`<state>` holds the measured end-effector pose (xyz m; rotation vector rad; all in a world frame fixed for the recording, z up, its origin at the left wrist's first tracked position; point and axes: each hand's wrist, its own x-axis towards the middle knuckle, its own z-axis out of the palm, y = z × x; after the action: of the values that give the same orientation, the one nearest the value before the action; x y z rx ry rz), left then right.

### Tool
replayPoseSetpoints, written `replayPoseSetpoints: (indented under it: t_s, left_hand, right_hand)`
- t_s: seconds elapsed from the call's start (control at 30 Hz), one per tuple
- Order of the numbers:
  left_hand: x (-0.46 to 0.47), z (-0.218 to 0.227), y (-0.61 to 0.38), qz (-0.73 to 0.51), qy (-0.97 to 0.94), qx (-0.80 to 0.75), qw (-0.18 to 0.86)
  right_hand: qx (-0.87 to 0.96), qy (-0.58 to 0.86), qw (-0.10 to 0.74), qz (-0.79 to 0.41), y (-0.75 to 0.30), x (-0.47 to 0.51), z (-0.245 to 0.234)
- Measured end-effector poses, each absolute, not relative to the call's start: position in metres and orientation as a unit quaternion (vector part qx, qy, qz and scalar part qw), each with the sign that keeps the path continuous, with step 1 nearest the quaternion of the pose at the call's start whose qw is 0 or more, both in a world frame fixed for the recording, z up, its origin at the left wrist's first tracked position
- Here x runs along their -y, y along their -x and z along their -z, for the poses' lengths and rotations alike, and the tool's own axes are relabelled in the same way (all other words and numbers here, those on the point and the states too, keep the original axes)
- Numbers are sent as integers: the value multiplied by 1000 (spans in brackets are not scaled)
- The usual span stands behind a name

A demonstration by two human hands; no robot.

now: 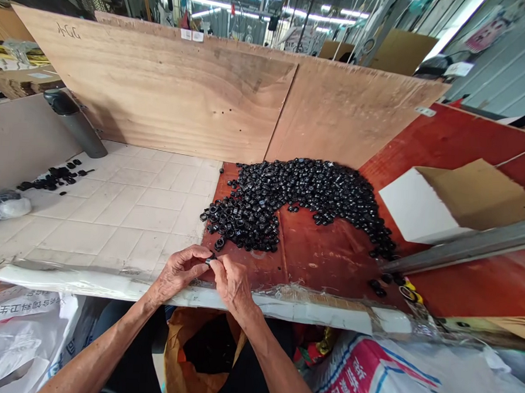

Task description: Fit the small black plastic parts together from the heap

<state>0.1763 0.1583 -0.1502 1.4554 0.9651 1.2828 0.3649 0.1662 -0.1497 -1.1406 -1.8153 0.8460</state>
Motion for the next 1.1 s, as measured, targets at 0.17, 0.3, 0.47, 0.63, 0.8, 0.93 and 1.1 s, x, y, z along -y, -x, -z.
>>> replayPoseSetpoints:
  t_s: [0.17,0.3,0.47,0.63,0.8,0.93,1.1]
  left_hand:
    - [-158,150,-177,-522,-577,-391,491]
    - [-158,150,-178,-527,-573,-390,492]
    - [-158,152,-177,-528,-567,-409,482]
    - [-158,152,-177,-530,-557,-414,488]
    - [-158,150,-177,-528,-556,-416,489]
    - [-158,149,-177,-527,-559,-415,487]
    - [-157,150,-177,-523,-557,-419,492]
  right_hand:
    - [697,479,425,-324,-363,-164,151]
    - [695,446,466,-316,-364,-160,150]
    - [702,460,436,-327,-364,-163,151]
    - [700,451,442,-333,-363,-159,145]
    - [692,455,451,-334,-362,-159,142]
    - [690,459,454,-326,-362,-161,145]
    - [692,460,453,-323,-363,-160,144]
